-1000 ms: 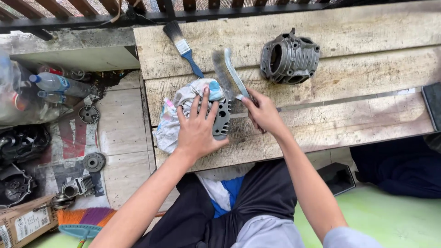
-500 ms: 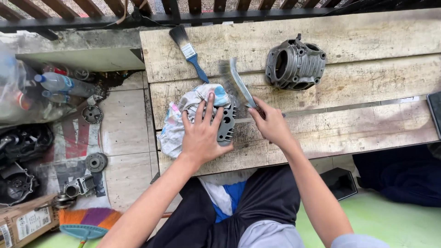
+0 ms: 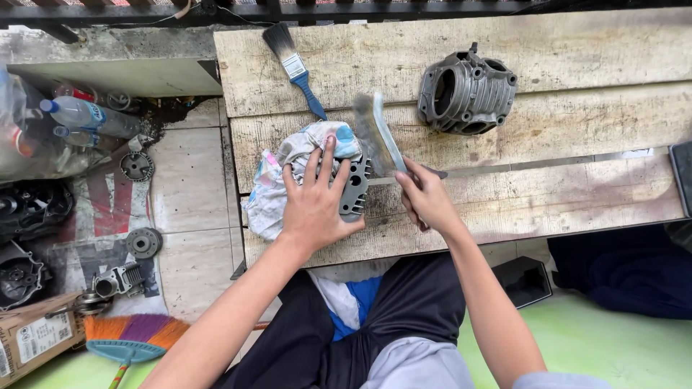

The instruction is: The person scrubs a metal engine cylinder head with a wire brush while holding it steady with a cloth. They work on the surface of the part, removing grime, and occasionally wipe it with the cloth.

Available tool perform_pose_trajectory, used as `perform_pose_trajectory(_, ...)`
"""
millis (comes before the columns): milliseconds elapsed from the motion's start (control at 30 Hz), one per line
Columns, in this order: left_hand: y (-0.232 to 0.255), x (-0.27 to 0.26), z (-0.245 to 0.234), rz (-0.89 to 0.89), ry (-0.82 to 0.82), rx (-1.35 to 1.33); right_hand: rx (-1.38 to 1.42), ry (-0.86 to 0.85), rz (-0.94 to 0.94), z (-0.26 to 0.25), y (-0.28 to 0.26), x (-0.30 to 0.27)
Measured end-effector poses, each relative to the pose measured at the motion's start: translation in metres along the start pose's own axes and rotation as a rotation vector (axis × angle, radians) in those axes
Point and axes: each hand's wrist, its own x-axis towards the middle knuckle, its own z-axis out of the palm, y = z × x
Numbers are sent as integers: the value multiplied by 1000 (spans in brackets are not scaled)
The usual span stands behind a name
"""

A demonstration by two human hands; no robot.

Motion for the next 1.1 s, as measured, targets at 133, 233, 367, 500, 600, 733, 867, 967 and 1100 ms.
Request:
perform_pose_trajectory(133,1,0,-3,-7,-26,3,-114,1,-117,7,-26,34)
perform_pose_trajectory(233,1,2,-5,-3,-26,4,-92,-12,-139,7,-31,35)
perform_pose_trajectory(367,0,2,0,-24,-49,-30,-146,20,-40,2,-25,-13)
perform_pose_trajectory(500,0,3,-3,-18,-65,-35,-88,15,76,-19,-20,-44)
perform_pose_trajectory(600,0,2,1,-12,-56,-37,-121,3,42,-11,-37,-32)
perform_pose_trajectory(733,-1,1,-1,-6,-56,-15,-120,10,-52,6,-28,24)
perform_pose_trajectory(867,0,3,-2,-12,-53,-6,-83,-6,-107,10,-34,41)
perform_pose_trajectory(967,2,0,2,-19,-41,2,-179,38,-131,5,-4,12)
perform_pose_trajectory(1100,3,3,-1,-25,-40,-11,-64,54,47,2,-20,-46)
